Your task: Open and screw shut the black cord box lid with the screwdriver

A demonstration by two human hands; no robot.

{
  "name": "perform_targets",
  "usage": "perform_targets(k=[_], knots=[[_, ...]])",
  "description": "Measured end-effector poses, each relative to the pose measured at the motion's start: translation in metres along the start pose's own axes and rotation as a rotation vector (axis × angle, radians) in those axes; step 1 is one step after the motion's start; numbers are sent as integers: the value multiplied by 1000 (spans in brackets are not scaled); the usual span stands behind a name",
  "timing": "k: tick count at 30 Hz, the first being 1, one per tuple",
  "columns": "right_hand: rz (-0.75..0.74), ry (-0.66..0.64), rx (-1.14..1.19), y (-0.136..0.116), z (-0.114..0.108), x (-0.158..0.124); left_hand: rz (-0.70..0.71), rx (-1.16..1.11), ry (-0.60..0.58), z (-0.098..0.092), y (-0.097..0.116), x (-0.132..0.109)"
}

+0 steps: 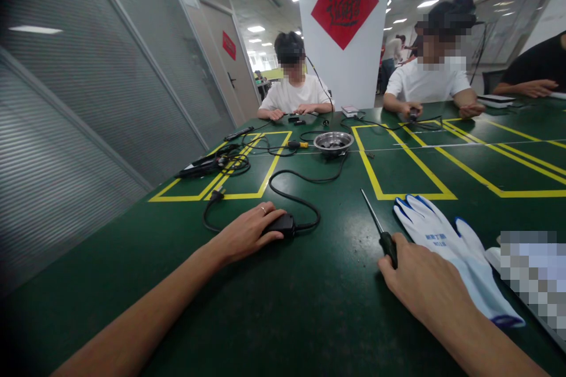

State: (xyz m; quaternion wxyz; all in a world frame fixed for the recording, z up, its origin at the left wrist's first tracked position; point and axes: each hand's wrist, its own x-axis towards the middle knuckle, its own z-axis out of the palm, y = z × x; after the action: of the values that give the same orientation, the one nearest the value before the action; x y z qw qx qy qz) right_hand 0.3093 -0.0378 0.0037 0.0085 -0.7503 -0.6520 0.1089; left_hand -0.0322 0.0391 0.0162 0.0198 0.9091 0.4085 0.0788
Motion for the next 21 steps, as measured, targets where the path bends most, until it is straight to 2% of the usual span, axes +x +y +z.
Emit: perform_targets(k=[4, 7, 10, 12, 14, 16, 18, 21], knots=[[-34, 37, -42, 3, 3, -1, -31, -4, -1, -1, 2, 1], [-68, 89, -73, 3, 3, -1, -47, -74, 21, -3, 16, -1], [-137, 290, -92, -1, -3, -3, -56, -201, 6, -4, 41, -5], [-271, 392, 12, -7, -5, -8, -86, -317, -32, -5, 61, -8], [-432, 291, 212, -15, -4, -17, -88, -435, -88, -8, 80, -11], [-527, 83, 408, -26, 0, -28, -66, -526, -151, -11, 96, -15], [-533, -54, 565, -38, 6, -38, -37, -568, -196, -15, 106, -17], [-461, -157, 843, -52, 10, -44, 4, -583, -226, -18, 111, -20]])
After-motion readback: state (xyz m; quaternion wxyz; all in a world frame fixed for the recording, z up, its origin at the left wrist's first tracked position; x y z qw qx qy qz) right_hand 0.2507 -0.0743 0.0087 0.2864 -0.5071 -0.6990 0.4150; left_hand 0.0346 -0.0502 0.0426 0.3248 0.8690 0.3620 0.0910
